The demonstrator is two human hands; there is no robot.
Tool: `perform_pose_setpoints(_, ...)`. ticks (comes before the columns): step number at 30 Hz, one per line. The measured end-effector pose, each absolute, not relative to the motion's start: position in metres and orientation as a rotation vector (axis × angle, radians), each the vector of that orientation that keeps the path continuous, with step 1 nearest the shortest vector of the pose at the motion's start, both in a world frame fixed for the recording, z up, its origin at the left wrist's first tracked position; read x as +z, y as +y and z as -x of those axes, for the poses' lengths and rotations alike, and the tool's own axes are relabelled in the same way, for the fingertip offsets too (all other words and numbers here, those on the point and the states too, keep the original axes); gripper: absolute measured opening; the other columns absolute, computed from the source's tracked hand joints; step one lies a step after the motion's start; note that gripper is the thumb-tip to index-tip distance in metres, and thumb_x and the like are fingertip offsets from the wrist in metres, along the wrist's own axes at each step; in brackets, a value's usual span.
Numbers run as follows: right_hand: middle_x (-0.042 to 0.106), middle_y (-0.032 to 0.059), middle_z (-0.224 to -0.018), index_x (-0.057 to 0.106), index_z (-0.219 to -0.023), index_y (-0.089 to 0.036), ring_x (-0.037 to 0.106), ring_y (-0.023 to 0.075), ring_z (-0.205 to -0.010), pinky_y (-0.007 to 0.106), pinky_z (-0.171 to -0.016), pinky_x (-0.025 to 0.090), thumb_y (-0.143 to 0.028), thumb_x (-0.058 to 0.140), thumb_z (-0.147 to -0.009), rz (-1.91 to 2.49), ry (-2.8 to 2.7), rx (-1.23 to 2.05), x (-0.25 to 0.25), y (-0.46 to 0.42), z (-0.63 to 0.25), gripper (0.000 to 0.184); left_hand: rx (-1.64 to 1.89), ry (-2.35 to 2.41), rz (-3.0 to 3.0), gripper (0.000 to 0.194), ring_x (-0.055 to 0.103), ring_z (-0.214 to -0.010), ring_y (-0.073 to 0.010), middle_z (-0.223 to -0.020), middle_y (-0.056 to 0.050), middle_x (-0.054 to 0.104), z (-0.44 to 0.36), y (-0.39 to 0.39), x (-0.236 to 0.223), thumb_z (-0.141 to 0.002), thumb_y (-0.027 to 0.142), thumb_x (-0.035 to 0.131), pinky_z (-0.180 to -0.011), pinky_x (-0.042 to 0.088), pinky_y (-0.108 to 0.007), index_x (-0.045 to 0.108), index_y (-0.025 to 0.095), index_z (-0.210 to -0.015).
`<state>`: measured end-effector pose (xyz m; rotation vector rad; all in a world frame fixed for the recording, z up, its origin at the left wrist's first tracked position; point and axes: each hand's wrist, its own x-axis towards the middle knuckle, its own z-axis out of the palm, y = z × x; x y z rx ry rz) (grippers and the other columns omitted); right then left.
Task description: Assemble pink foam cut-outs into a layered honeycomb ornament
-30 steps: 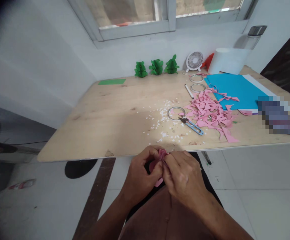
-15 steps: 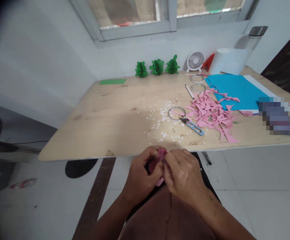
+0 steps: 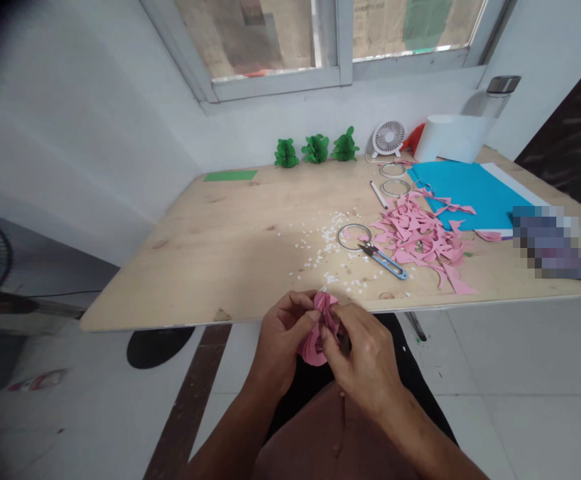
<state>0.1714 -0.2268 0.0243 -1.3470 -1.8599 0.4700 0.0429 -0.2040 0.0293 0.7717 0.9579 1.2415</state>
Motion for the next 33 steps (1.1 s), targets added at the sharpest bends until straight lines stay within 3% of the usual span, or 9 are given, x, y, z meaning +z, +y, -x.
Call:
perform_pose_setpoints(7, 0.057, -0.0007, -0.068, 0.059, -0.084, -0.018, 0.052, 0.0128, -0.058, 0.024, -0.056, 0.041, -0.023, 0.052, -0.086, 1.400, -1.671, 0.762, 0.025, -0.224, -0.172, 0.009, 1.172, 0.969, -0.870, 0.015, 0.061, -0.083, -0.0156, -0.090, -0.003, 0.064, -0.039, -0.204, 0.025, -0.068, 0.018, 0.069, -0.076, 0.048, -0.026, 0.056, 0.017, -0.075)
perform_pose_setpoints(13, 0.061, 0.0010, -0.072, 0.062, -0.082, -0.019, 0.061, 0.0197, -0.080, 0.028, -0.070, 0.047, -0.032, 0.054, -0.085, 1.357, -1.408, 1.159, 0.021, -0.217, -0.179, 0.015, 1.077, 0.927, -0.870, 0.024, 0.061, -0.091, -0.0178, -0.100, -0.005, 0.066, -0.031, -0.203, 0.026, -0.068, 0.021, 0.073, -0.079, 0.047, -0.027, 0.057, 0.019, -0.087)
perform_pose_setpoints(17, 0.066, 0.0021, -0.078, 0.063, -0.083, -0.019, 0.062, 0.0184, -0.079, 0.027, -0.070, 0.048, -0.034, 0.057, -0.083, 1.291, -1.254, 1.322, 0.023, -0.215, -0.179, 0.016, 1.020, 0.918, -0.802, 0.028, 0.061, -0.087, -0.0162, -0.097, -0.003, 0.067, -0.026, -0.204, 0.023, -0.069, 0.023, 0.073, -0.075, 0.046, -0.026, 0.059, 0.020, -0.092)
perform_pose_setpoints(25, 0.068, 0.0021, -0.074, 0.066, -0.083, -0.017, 0.061, 0.0145, -0.063, 0.025, -0.058, 0.049, -0.039, 0.061, -0.079, 1.278, -1.114, 1.394, 0.023, -0.214, -0.178, 0.023, 0.974, 0.929, -0.680, 0.029, 0.061, -0.082, -0.0154, -0.100, -0.005, 0.067, -0.023, -0.207, 0.021, -0.066, 0.018, 0.073, -0.074, 0.046, -0.026, 0.062, 0.018, -0.093)
perform_pose_setpoints(29, 0.069, 0.0034, -0.078, 0.065, -0.083, -0.018, 0.063, 0.0168, -0.069, 0.028, -0.063, 0.050, -0.037, 0.059, -0.081, 1.307, -1.182, 1.339, 0.021, -0.215, -0.179, 0.021, 1.012, 0.986, -0.677, 0.030, 0.061, -0.080, -0.0152, -0.093, -0.004, 0.067, -0.029, -0.211, 0.022, -0.065, 0.015, 0.072, -0.071, 0.047, -0.025, 0.062, 0.018, -0.094)
perform_pose_setpoints(33, 0.065, 0.0014, -0.066, 0.066, -0.086, -0.018, 0.064, 0.0192, -0.073, 0.028, -0.063, 0.051, -0.035, 0.057, -0.083, 1.317, -1.272, 1.276, 0.019, -0.217, -0.180, 0.019, 1.054, 0.994, -0.652, 0.027, 0.061, -0.074, -0.0132, -0.085, -0.001, 0.068, -0.035, -0.213, 0.024, -0.067, 0.014, 0.070, -0.065, 0.048, -0.023, 0.062, 0.018, -0.092)
